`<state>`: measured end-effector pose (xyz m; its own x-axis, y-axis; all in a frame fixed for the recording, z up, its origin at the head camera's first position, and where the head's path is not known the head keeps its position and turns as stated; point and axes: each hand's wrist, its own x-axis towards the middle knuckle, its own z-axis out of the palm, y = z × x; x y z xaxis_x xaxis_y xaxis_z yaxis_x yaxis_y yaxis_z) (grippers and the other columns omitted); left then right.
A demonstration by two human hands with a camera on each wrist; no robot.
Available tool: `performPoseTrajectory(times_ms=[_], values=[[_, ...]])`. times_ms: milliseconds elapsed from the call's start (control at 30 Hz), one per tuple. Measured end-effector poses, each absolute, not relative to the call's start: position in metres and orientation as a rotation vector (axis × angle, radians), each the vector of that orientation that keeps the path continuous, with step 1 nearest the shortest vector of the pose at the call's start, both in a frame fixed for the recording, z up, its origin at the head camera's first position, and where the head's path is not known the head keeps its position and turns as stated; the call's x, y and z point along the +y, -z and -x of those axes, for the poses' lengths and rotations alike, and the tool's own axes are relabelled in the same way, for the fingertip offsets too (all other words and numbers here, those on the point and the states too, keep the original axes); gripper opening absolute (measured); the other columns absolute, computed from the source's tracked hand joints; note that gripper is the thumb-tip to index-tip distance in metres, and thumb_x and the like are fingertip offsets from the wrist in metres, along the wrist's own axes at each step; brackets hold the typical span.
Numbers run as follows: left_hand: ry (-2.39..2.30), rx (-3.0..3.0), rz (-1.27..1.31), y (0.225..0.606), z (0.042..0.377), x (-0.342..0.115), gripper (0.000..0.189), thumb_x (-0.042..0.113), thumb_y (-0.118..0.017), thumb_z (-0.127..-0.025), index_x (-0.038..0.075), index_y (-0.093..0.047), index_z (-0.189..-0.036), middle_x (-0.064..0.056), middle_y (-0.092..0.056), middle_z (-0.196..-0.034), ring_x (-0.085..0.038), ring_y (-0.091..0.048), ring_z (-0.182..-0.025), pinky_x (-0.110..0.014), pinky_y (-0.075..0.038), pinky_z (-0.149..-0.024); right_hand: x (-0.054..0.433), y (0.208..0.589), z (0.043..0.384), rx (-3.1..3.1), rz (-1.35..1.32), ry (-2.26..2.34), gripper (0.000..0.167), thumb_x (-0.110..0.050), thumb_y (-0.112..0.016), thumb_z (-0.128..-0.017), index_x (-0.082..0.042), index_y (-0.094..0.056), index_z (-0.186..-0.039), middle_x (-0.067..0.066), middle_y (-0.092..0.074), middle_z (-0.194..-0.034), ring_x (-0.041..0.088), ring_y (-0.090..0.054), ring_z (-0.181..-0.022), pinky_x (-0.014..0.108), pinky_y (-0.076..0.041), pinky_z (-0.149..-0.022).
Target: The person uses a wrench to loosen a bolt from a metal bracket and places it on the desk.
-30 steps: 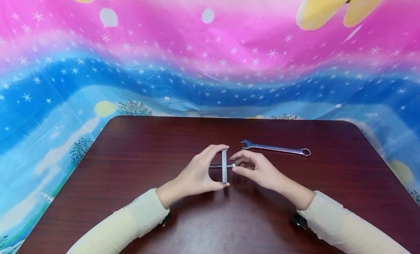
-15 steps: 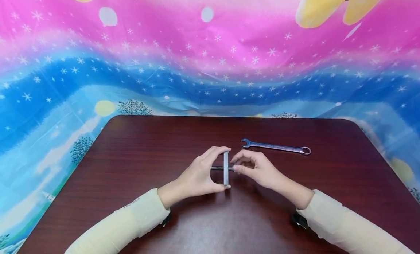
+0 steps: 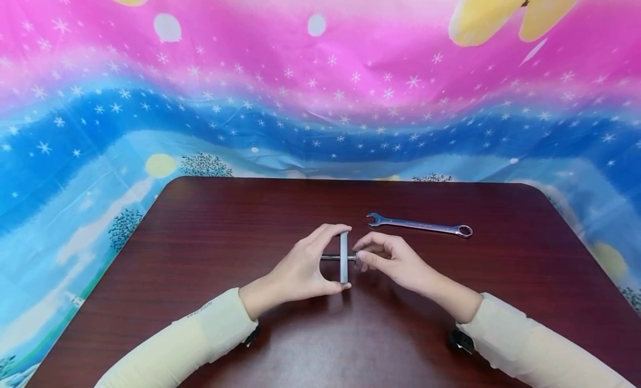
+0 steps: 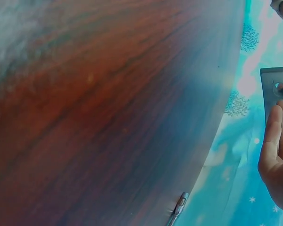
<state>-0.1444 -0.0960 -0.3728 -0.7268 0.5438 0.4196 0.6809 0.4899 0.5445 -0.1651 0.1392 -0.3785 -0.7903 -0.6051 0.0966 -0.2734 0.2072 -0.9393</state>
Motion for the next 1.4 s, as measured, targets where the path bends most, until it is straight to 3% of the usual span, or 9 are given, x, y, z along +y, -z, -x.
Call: performPoseTrajectory(times_ms=[233,467,600,867,1033,1200,1300,1400], values=[[1.061,-2.542,1.072,0.371,0.145,-0.096,0.092,0.029,-0.091,-0.067,0.015,-0.042,-0.143,0.003,-0.055,-0.132,-0.010,-0.057,-0.117,-0.037,-0.053,-0.099,0.135,0.379,0.163,2.176,0.813,1.677,0.017,-0.008,-0.057,-0.099,0.004,-0.063,-0.110,0.020,-0.071,-0.086,0.027,-0.071,-0.077,0.043,-0.060,-0.075],[1.045,-2.543,1.080,0.369,0.146,-0.098,0.091,0.028,-0.091,-0.067,0.014,-0.043,-0.143,0.003,-0.055,-0.131,-0.011,-0.058,-0.115,-0.035,-0.054,-0.096,0.134,0.379,0.161,2.287,0.820,1.649,0.026,-0.001,-0.072,-0.087,0.004,-0.063,-0.112,0.023,-0.067,-0.105,0.011,-0.067,-0.084,0.026,-0.058,-0.075],[1.039,-2.552,1.064,0.367,0.143,-0.103,0.091,0.029,-0.091,-0.067,0.015,-0.042,-0.144,0.003,-0.055,-0.132,-0.012,-0.058,-0.115,-0.037,-0.054,-0.096,0.132,0.377,0.161,2.270,0.830,1.625,0.031,-0.003,-0.073,-0.087,0.003,-0.062,-0.116,0.019,-0.067,-0.108,0.011,-0.066,-0.088,0.024,-0.058,-0.078],[1.035,-2.599,1.040,0.365,0.135,-0.112,0.091,0.031,-0.090,-0.067,0.017,-0.042,-0.144,0.005,-0.054,-0.134,-0.009,-0.057,-0.116,-0.035,-0.054,-0.096,0.127,0.376,0.155,2.220,0.871,1.609,0.027,-0.006,-0.070,-0.090,0.002,-0.063,-0.115,0.015,-0.069,-0.102,0.019,-0.070,-0.089,0.026,-0.058,-0.079],[1.023,-2.559,1.048,0.366,0.134,-0.110,0.092,0.030,-0.091,-0.066,0.016,-0.042,-0.143,0.003,-0.055,-0.133,-0.011,-0.057,-0.117,-0.034,-0.053,-0.097,0.125,0.376,0.154,2.235,0.891,1.637,0.019,-0.006,-0.064,-0.095,0.004,-0.063,-0.111,0.023,-0.068,-0.091,0.028,-0.069,-0.078,0.035,-0.059,-0.074],[1.027,-2.529,1.059,0.366,0.136,-0.105,0.093,0.030,-0.091,-0.066,0.015,-0.042,-0.143,0.003,-0.055,-0.133,-0.011,-0.058,-0.118,-0.032,-0.052,-0.099,0.123,0.378,0.155,2.255,0.906,1.668,0.011,-0.005,-0.059,-0.098,0.003,-0.063,-0.103,0.020,-0.067,-0.080,0.024,-0.065,-0.067,0.036,-0.058,-0.068],[1.038,-2.532,1.060,0.366,0.136,-0.104,0.092,0.029,-0.092,-0.065,0.014,-0.043,-0.142,0.003,-0.056,-0.132,-0.010,-0.058,-0.118,-0.033,-0.052,-0.098,0.123,0.380,0.156,2.272,0.893,1.676,0.012,-0.002,-0.064,-0.094,0.003,-0.063,-0.104,0.020,-0.067,-0.086,0.016,-0.065,-0.070,0.032,-0.058,-0.066],[1.041,-2.528,1.055,0.368,0.138,-0.103,0.093,0.029,-0.092,-0.065,0.014,-0.044,-0.142,0.002,-0.056,-0.131,-0.010,-0.057,-0.117,-0.034,-0.053,-0.098,0.124,0.380,0.155,2.312,0.870,1.657,0.023,0.000,-0.070,-0.088,0.002,-0.063,-0.109,0.022,-0.067,-0.099,0.010,-0.065,-0.075,0.027,-0.056,-0.066]])
